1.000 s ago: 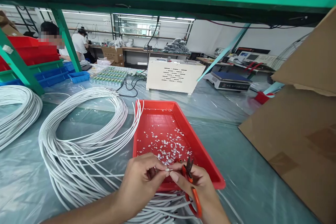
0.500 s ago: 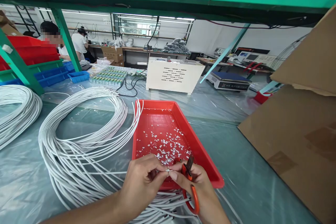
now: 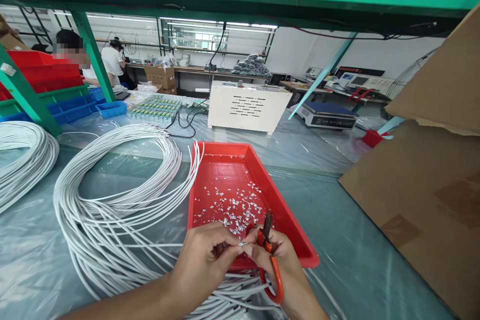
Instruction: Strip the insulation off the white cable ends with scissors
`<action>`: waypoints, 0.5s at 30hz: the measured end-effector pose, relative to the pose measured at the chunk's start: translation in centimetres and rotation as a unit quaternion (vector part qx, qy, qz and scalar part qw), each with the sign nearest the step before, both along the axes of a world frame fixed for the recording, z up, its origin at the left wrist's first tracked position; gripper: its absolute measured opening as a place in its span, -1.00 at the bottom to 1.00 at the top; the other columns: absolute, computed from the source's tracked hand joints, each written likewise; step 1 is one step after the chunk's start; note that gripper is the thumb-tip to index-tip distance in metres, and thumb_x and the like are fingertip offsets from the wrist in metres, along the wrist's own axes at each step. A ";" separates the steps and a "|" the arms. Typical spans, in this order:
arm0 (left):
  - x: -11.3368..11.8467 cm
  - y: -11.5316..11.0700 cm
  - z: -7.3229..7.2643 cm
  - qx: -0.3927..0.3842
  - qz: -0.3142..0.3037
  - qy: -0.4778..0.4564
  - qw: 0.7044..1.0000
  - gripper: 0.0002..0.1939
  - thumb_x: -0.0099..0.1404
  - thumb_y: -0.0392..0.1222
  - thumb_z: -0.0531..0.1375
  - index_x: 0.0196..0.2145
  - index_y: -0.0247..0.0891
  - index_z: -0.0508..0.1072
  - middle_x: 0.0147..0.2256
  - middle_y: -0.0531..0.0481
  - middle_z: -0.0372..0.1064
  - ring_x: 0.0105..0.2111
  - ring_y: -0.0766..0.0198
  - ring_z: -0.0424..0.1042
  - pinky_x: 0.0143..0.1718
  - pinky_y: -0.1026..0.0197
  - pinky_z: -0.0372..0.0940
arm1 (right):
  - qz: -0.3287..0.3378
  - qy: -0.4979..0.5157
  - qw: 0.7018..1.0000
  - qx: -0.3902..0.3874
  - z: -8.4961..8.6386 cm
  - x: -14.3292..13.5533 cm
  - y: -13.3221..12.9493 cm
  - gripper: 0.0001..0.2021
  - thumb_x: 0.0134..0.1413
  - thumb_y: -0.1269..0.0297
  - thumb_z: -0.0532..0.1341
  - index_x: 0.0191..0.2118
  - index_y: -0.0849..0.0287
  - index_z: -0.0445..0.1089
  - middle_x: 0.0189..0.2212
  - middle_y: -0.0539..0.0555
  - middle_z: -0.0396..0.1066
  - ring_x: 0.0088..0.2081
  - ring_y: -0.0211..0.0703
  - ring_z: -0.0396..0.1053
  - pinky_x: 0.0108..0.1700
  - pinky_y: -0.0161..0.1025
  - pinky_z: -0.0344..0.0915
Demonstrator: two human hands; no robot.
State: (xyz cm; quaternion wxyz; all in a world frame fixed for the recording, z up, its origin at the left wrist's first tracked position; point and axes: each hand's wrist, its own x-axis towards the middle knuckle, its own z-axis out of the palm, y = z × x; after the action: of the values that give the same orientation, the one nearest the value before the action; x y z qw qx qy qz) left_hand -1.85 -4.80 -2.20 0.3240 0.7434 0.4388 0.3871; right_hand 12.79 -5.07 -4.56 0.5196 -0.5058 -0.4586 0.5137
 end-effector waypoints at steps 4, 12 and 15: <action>-0.1 0.2 0.3 -0.031 0.001 -0.002 1.000 -0.83 0.20 -0.23 0.15 -0.47 -0.29 0.52 -0.57 0.00 0.39 -0.58 0.35 0.28 -0.56 0.34 0.10 | 0.024 0.015 0.999 -0.013 0.2 0.2 0.2 -0.86 -0.36 0.30 0.34 -0.59 0.20 0.39 -0.68 -0.08 0.26 -0.61 -0.33 0.12 -0.55 -0.42 0.10; -0.5 0.6 0.8 -0.034 0.009 0.008 0.999 -0.86 0.18 -0.27 0.16 -0.46 -0.25 0.53 -0.55 0.03 0.42 -0.57 0.34 0.30 -0.53 0.33 0.12 | 0.061 0.015 0.998 -0.022 1.0 0.4 0.2 -0.86 -0.29 0.30 0.37 -0.52 0.22 0.45 -0.65 -0.07 0.30 -0.58 -0.32 0.17 -0.51 -0.41 0.12; -0.9 0.8 0.9 -0.043 -0.004 0.013 0.999 -0.86 0.18 -0.30 0.15 -0.40 -0.22 0.53 -0.50 0.04 0.46 -0.55 0.34 0.31 -0.52 0.33 0.12 | 0.029 -0.009 0.999 0.010 1.2 0.1 0.0 -0.89 -0.28 0.31 0.36 -0.52 0.21 0.47 -0.60 -0.03 0.38 -0.53 -0.26 0.25 -0.45 -0.38 0.20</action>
State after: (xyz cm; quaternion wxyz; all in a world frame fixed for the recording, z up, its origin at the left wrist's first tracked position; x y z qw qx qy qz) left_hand -2.70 -3.95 -1.27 0.3515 0.7353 0.4568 0.3565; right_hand 12.93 -5.06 -3.32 0.5056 -0.4916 -0.4825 0.5195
